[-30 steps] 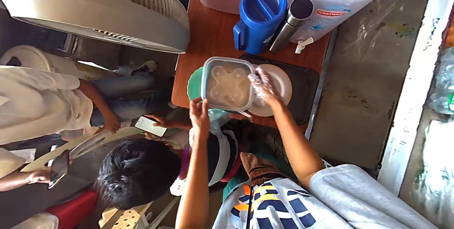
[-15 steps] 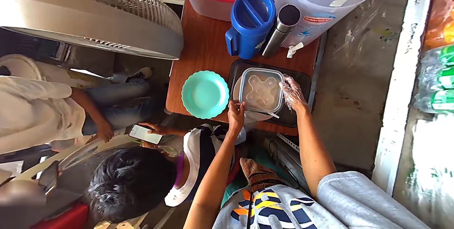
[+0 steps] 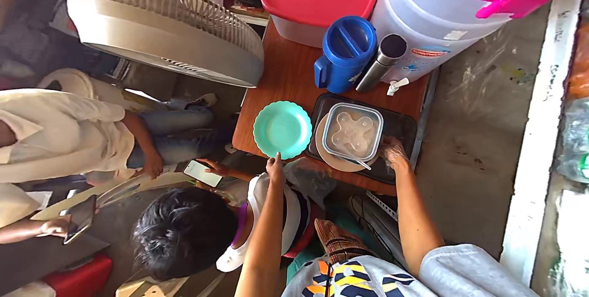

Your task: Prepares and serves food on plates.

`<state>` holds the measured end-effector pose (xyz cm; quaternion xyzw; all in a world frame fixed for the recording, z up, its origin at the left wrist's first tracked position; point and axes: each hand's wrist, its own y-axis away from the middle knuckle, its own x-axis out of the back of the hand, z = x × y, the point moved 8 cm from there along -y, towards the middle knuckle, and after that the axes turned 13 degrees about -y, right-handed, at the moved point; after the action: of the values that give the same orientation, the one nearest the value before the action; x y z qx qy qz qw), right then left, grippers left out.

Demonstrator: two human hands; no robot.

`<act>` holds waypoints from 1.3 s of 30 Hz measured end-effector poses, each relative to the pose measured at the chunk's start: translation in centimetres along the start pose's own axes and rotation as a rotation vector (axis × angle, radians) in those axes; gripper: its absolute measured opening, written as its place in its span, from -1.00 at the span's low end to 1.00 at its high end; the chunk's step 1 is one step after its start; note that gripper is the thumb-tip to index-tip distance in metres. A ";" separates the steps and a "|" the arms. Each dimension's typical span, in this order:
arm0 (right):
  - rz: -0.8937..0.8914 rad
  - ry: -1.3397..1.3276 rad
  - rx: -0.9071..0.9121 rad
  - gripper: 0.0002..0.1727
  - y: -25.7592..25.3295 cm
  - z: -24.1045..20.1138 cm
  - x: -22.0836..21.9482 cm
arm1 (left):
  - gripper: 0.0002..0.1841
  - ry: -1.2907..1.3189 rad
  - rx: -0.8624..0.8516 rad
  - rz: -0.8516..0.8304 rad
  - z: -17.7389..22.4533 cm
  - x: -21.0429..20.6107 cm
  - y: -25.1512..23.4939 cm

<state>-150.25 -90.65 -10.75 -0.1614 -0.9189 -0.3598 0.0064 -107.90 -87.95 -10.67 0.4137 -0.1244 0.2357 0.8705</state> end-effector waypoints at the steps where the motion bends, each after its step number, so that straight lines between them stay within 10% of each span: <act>1: -0.032 -0.081 -0.008 -0.63 0.3 -0.1 -0.4 | -0.65 0.054 0.012 -0.024 0.0 -0.3 -0.6; 11: -0.105 -0.524 0.044 -0.64 1.8 0.1 -4.2 | -0.84 0.244 -0.011 0.190 2.6 8.2 7.0; 20: -0.347 -0.427 0.069 -0.64 2.3 -2.4 -18.3 | -0.87 0.502 -0.302 0.345 8.2 18.2 14.1; 29: -0.390 -0.471 0.097 -0.56 5.8 -2.7 -27.8 | -0.86 0.591 -0.253 0.349 6.4 19.3 17.9; 35: -0.261 -0.387 0.045 -0.52 7.0 -3.1 -28.2 | -0.83 0.549 -0.311 0.334 7.5 21.4 19.2; 39: -0.220 0.120 0.098 -0.46 5.5 -3.5 -27.5 | -0.71 0.469 -0.351 0.424 9.8 28.2 18.7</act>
<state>-122.90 -97.21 -8.06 -0.0372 -0.9455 -0.3221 0.0295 -93.56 -76.74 19.48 0.1576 -0.0430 0.4746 0.8649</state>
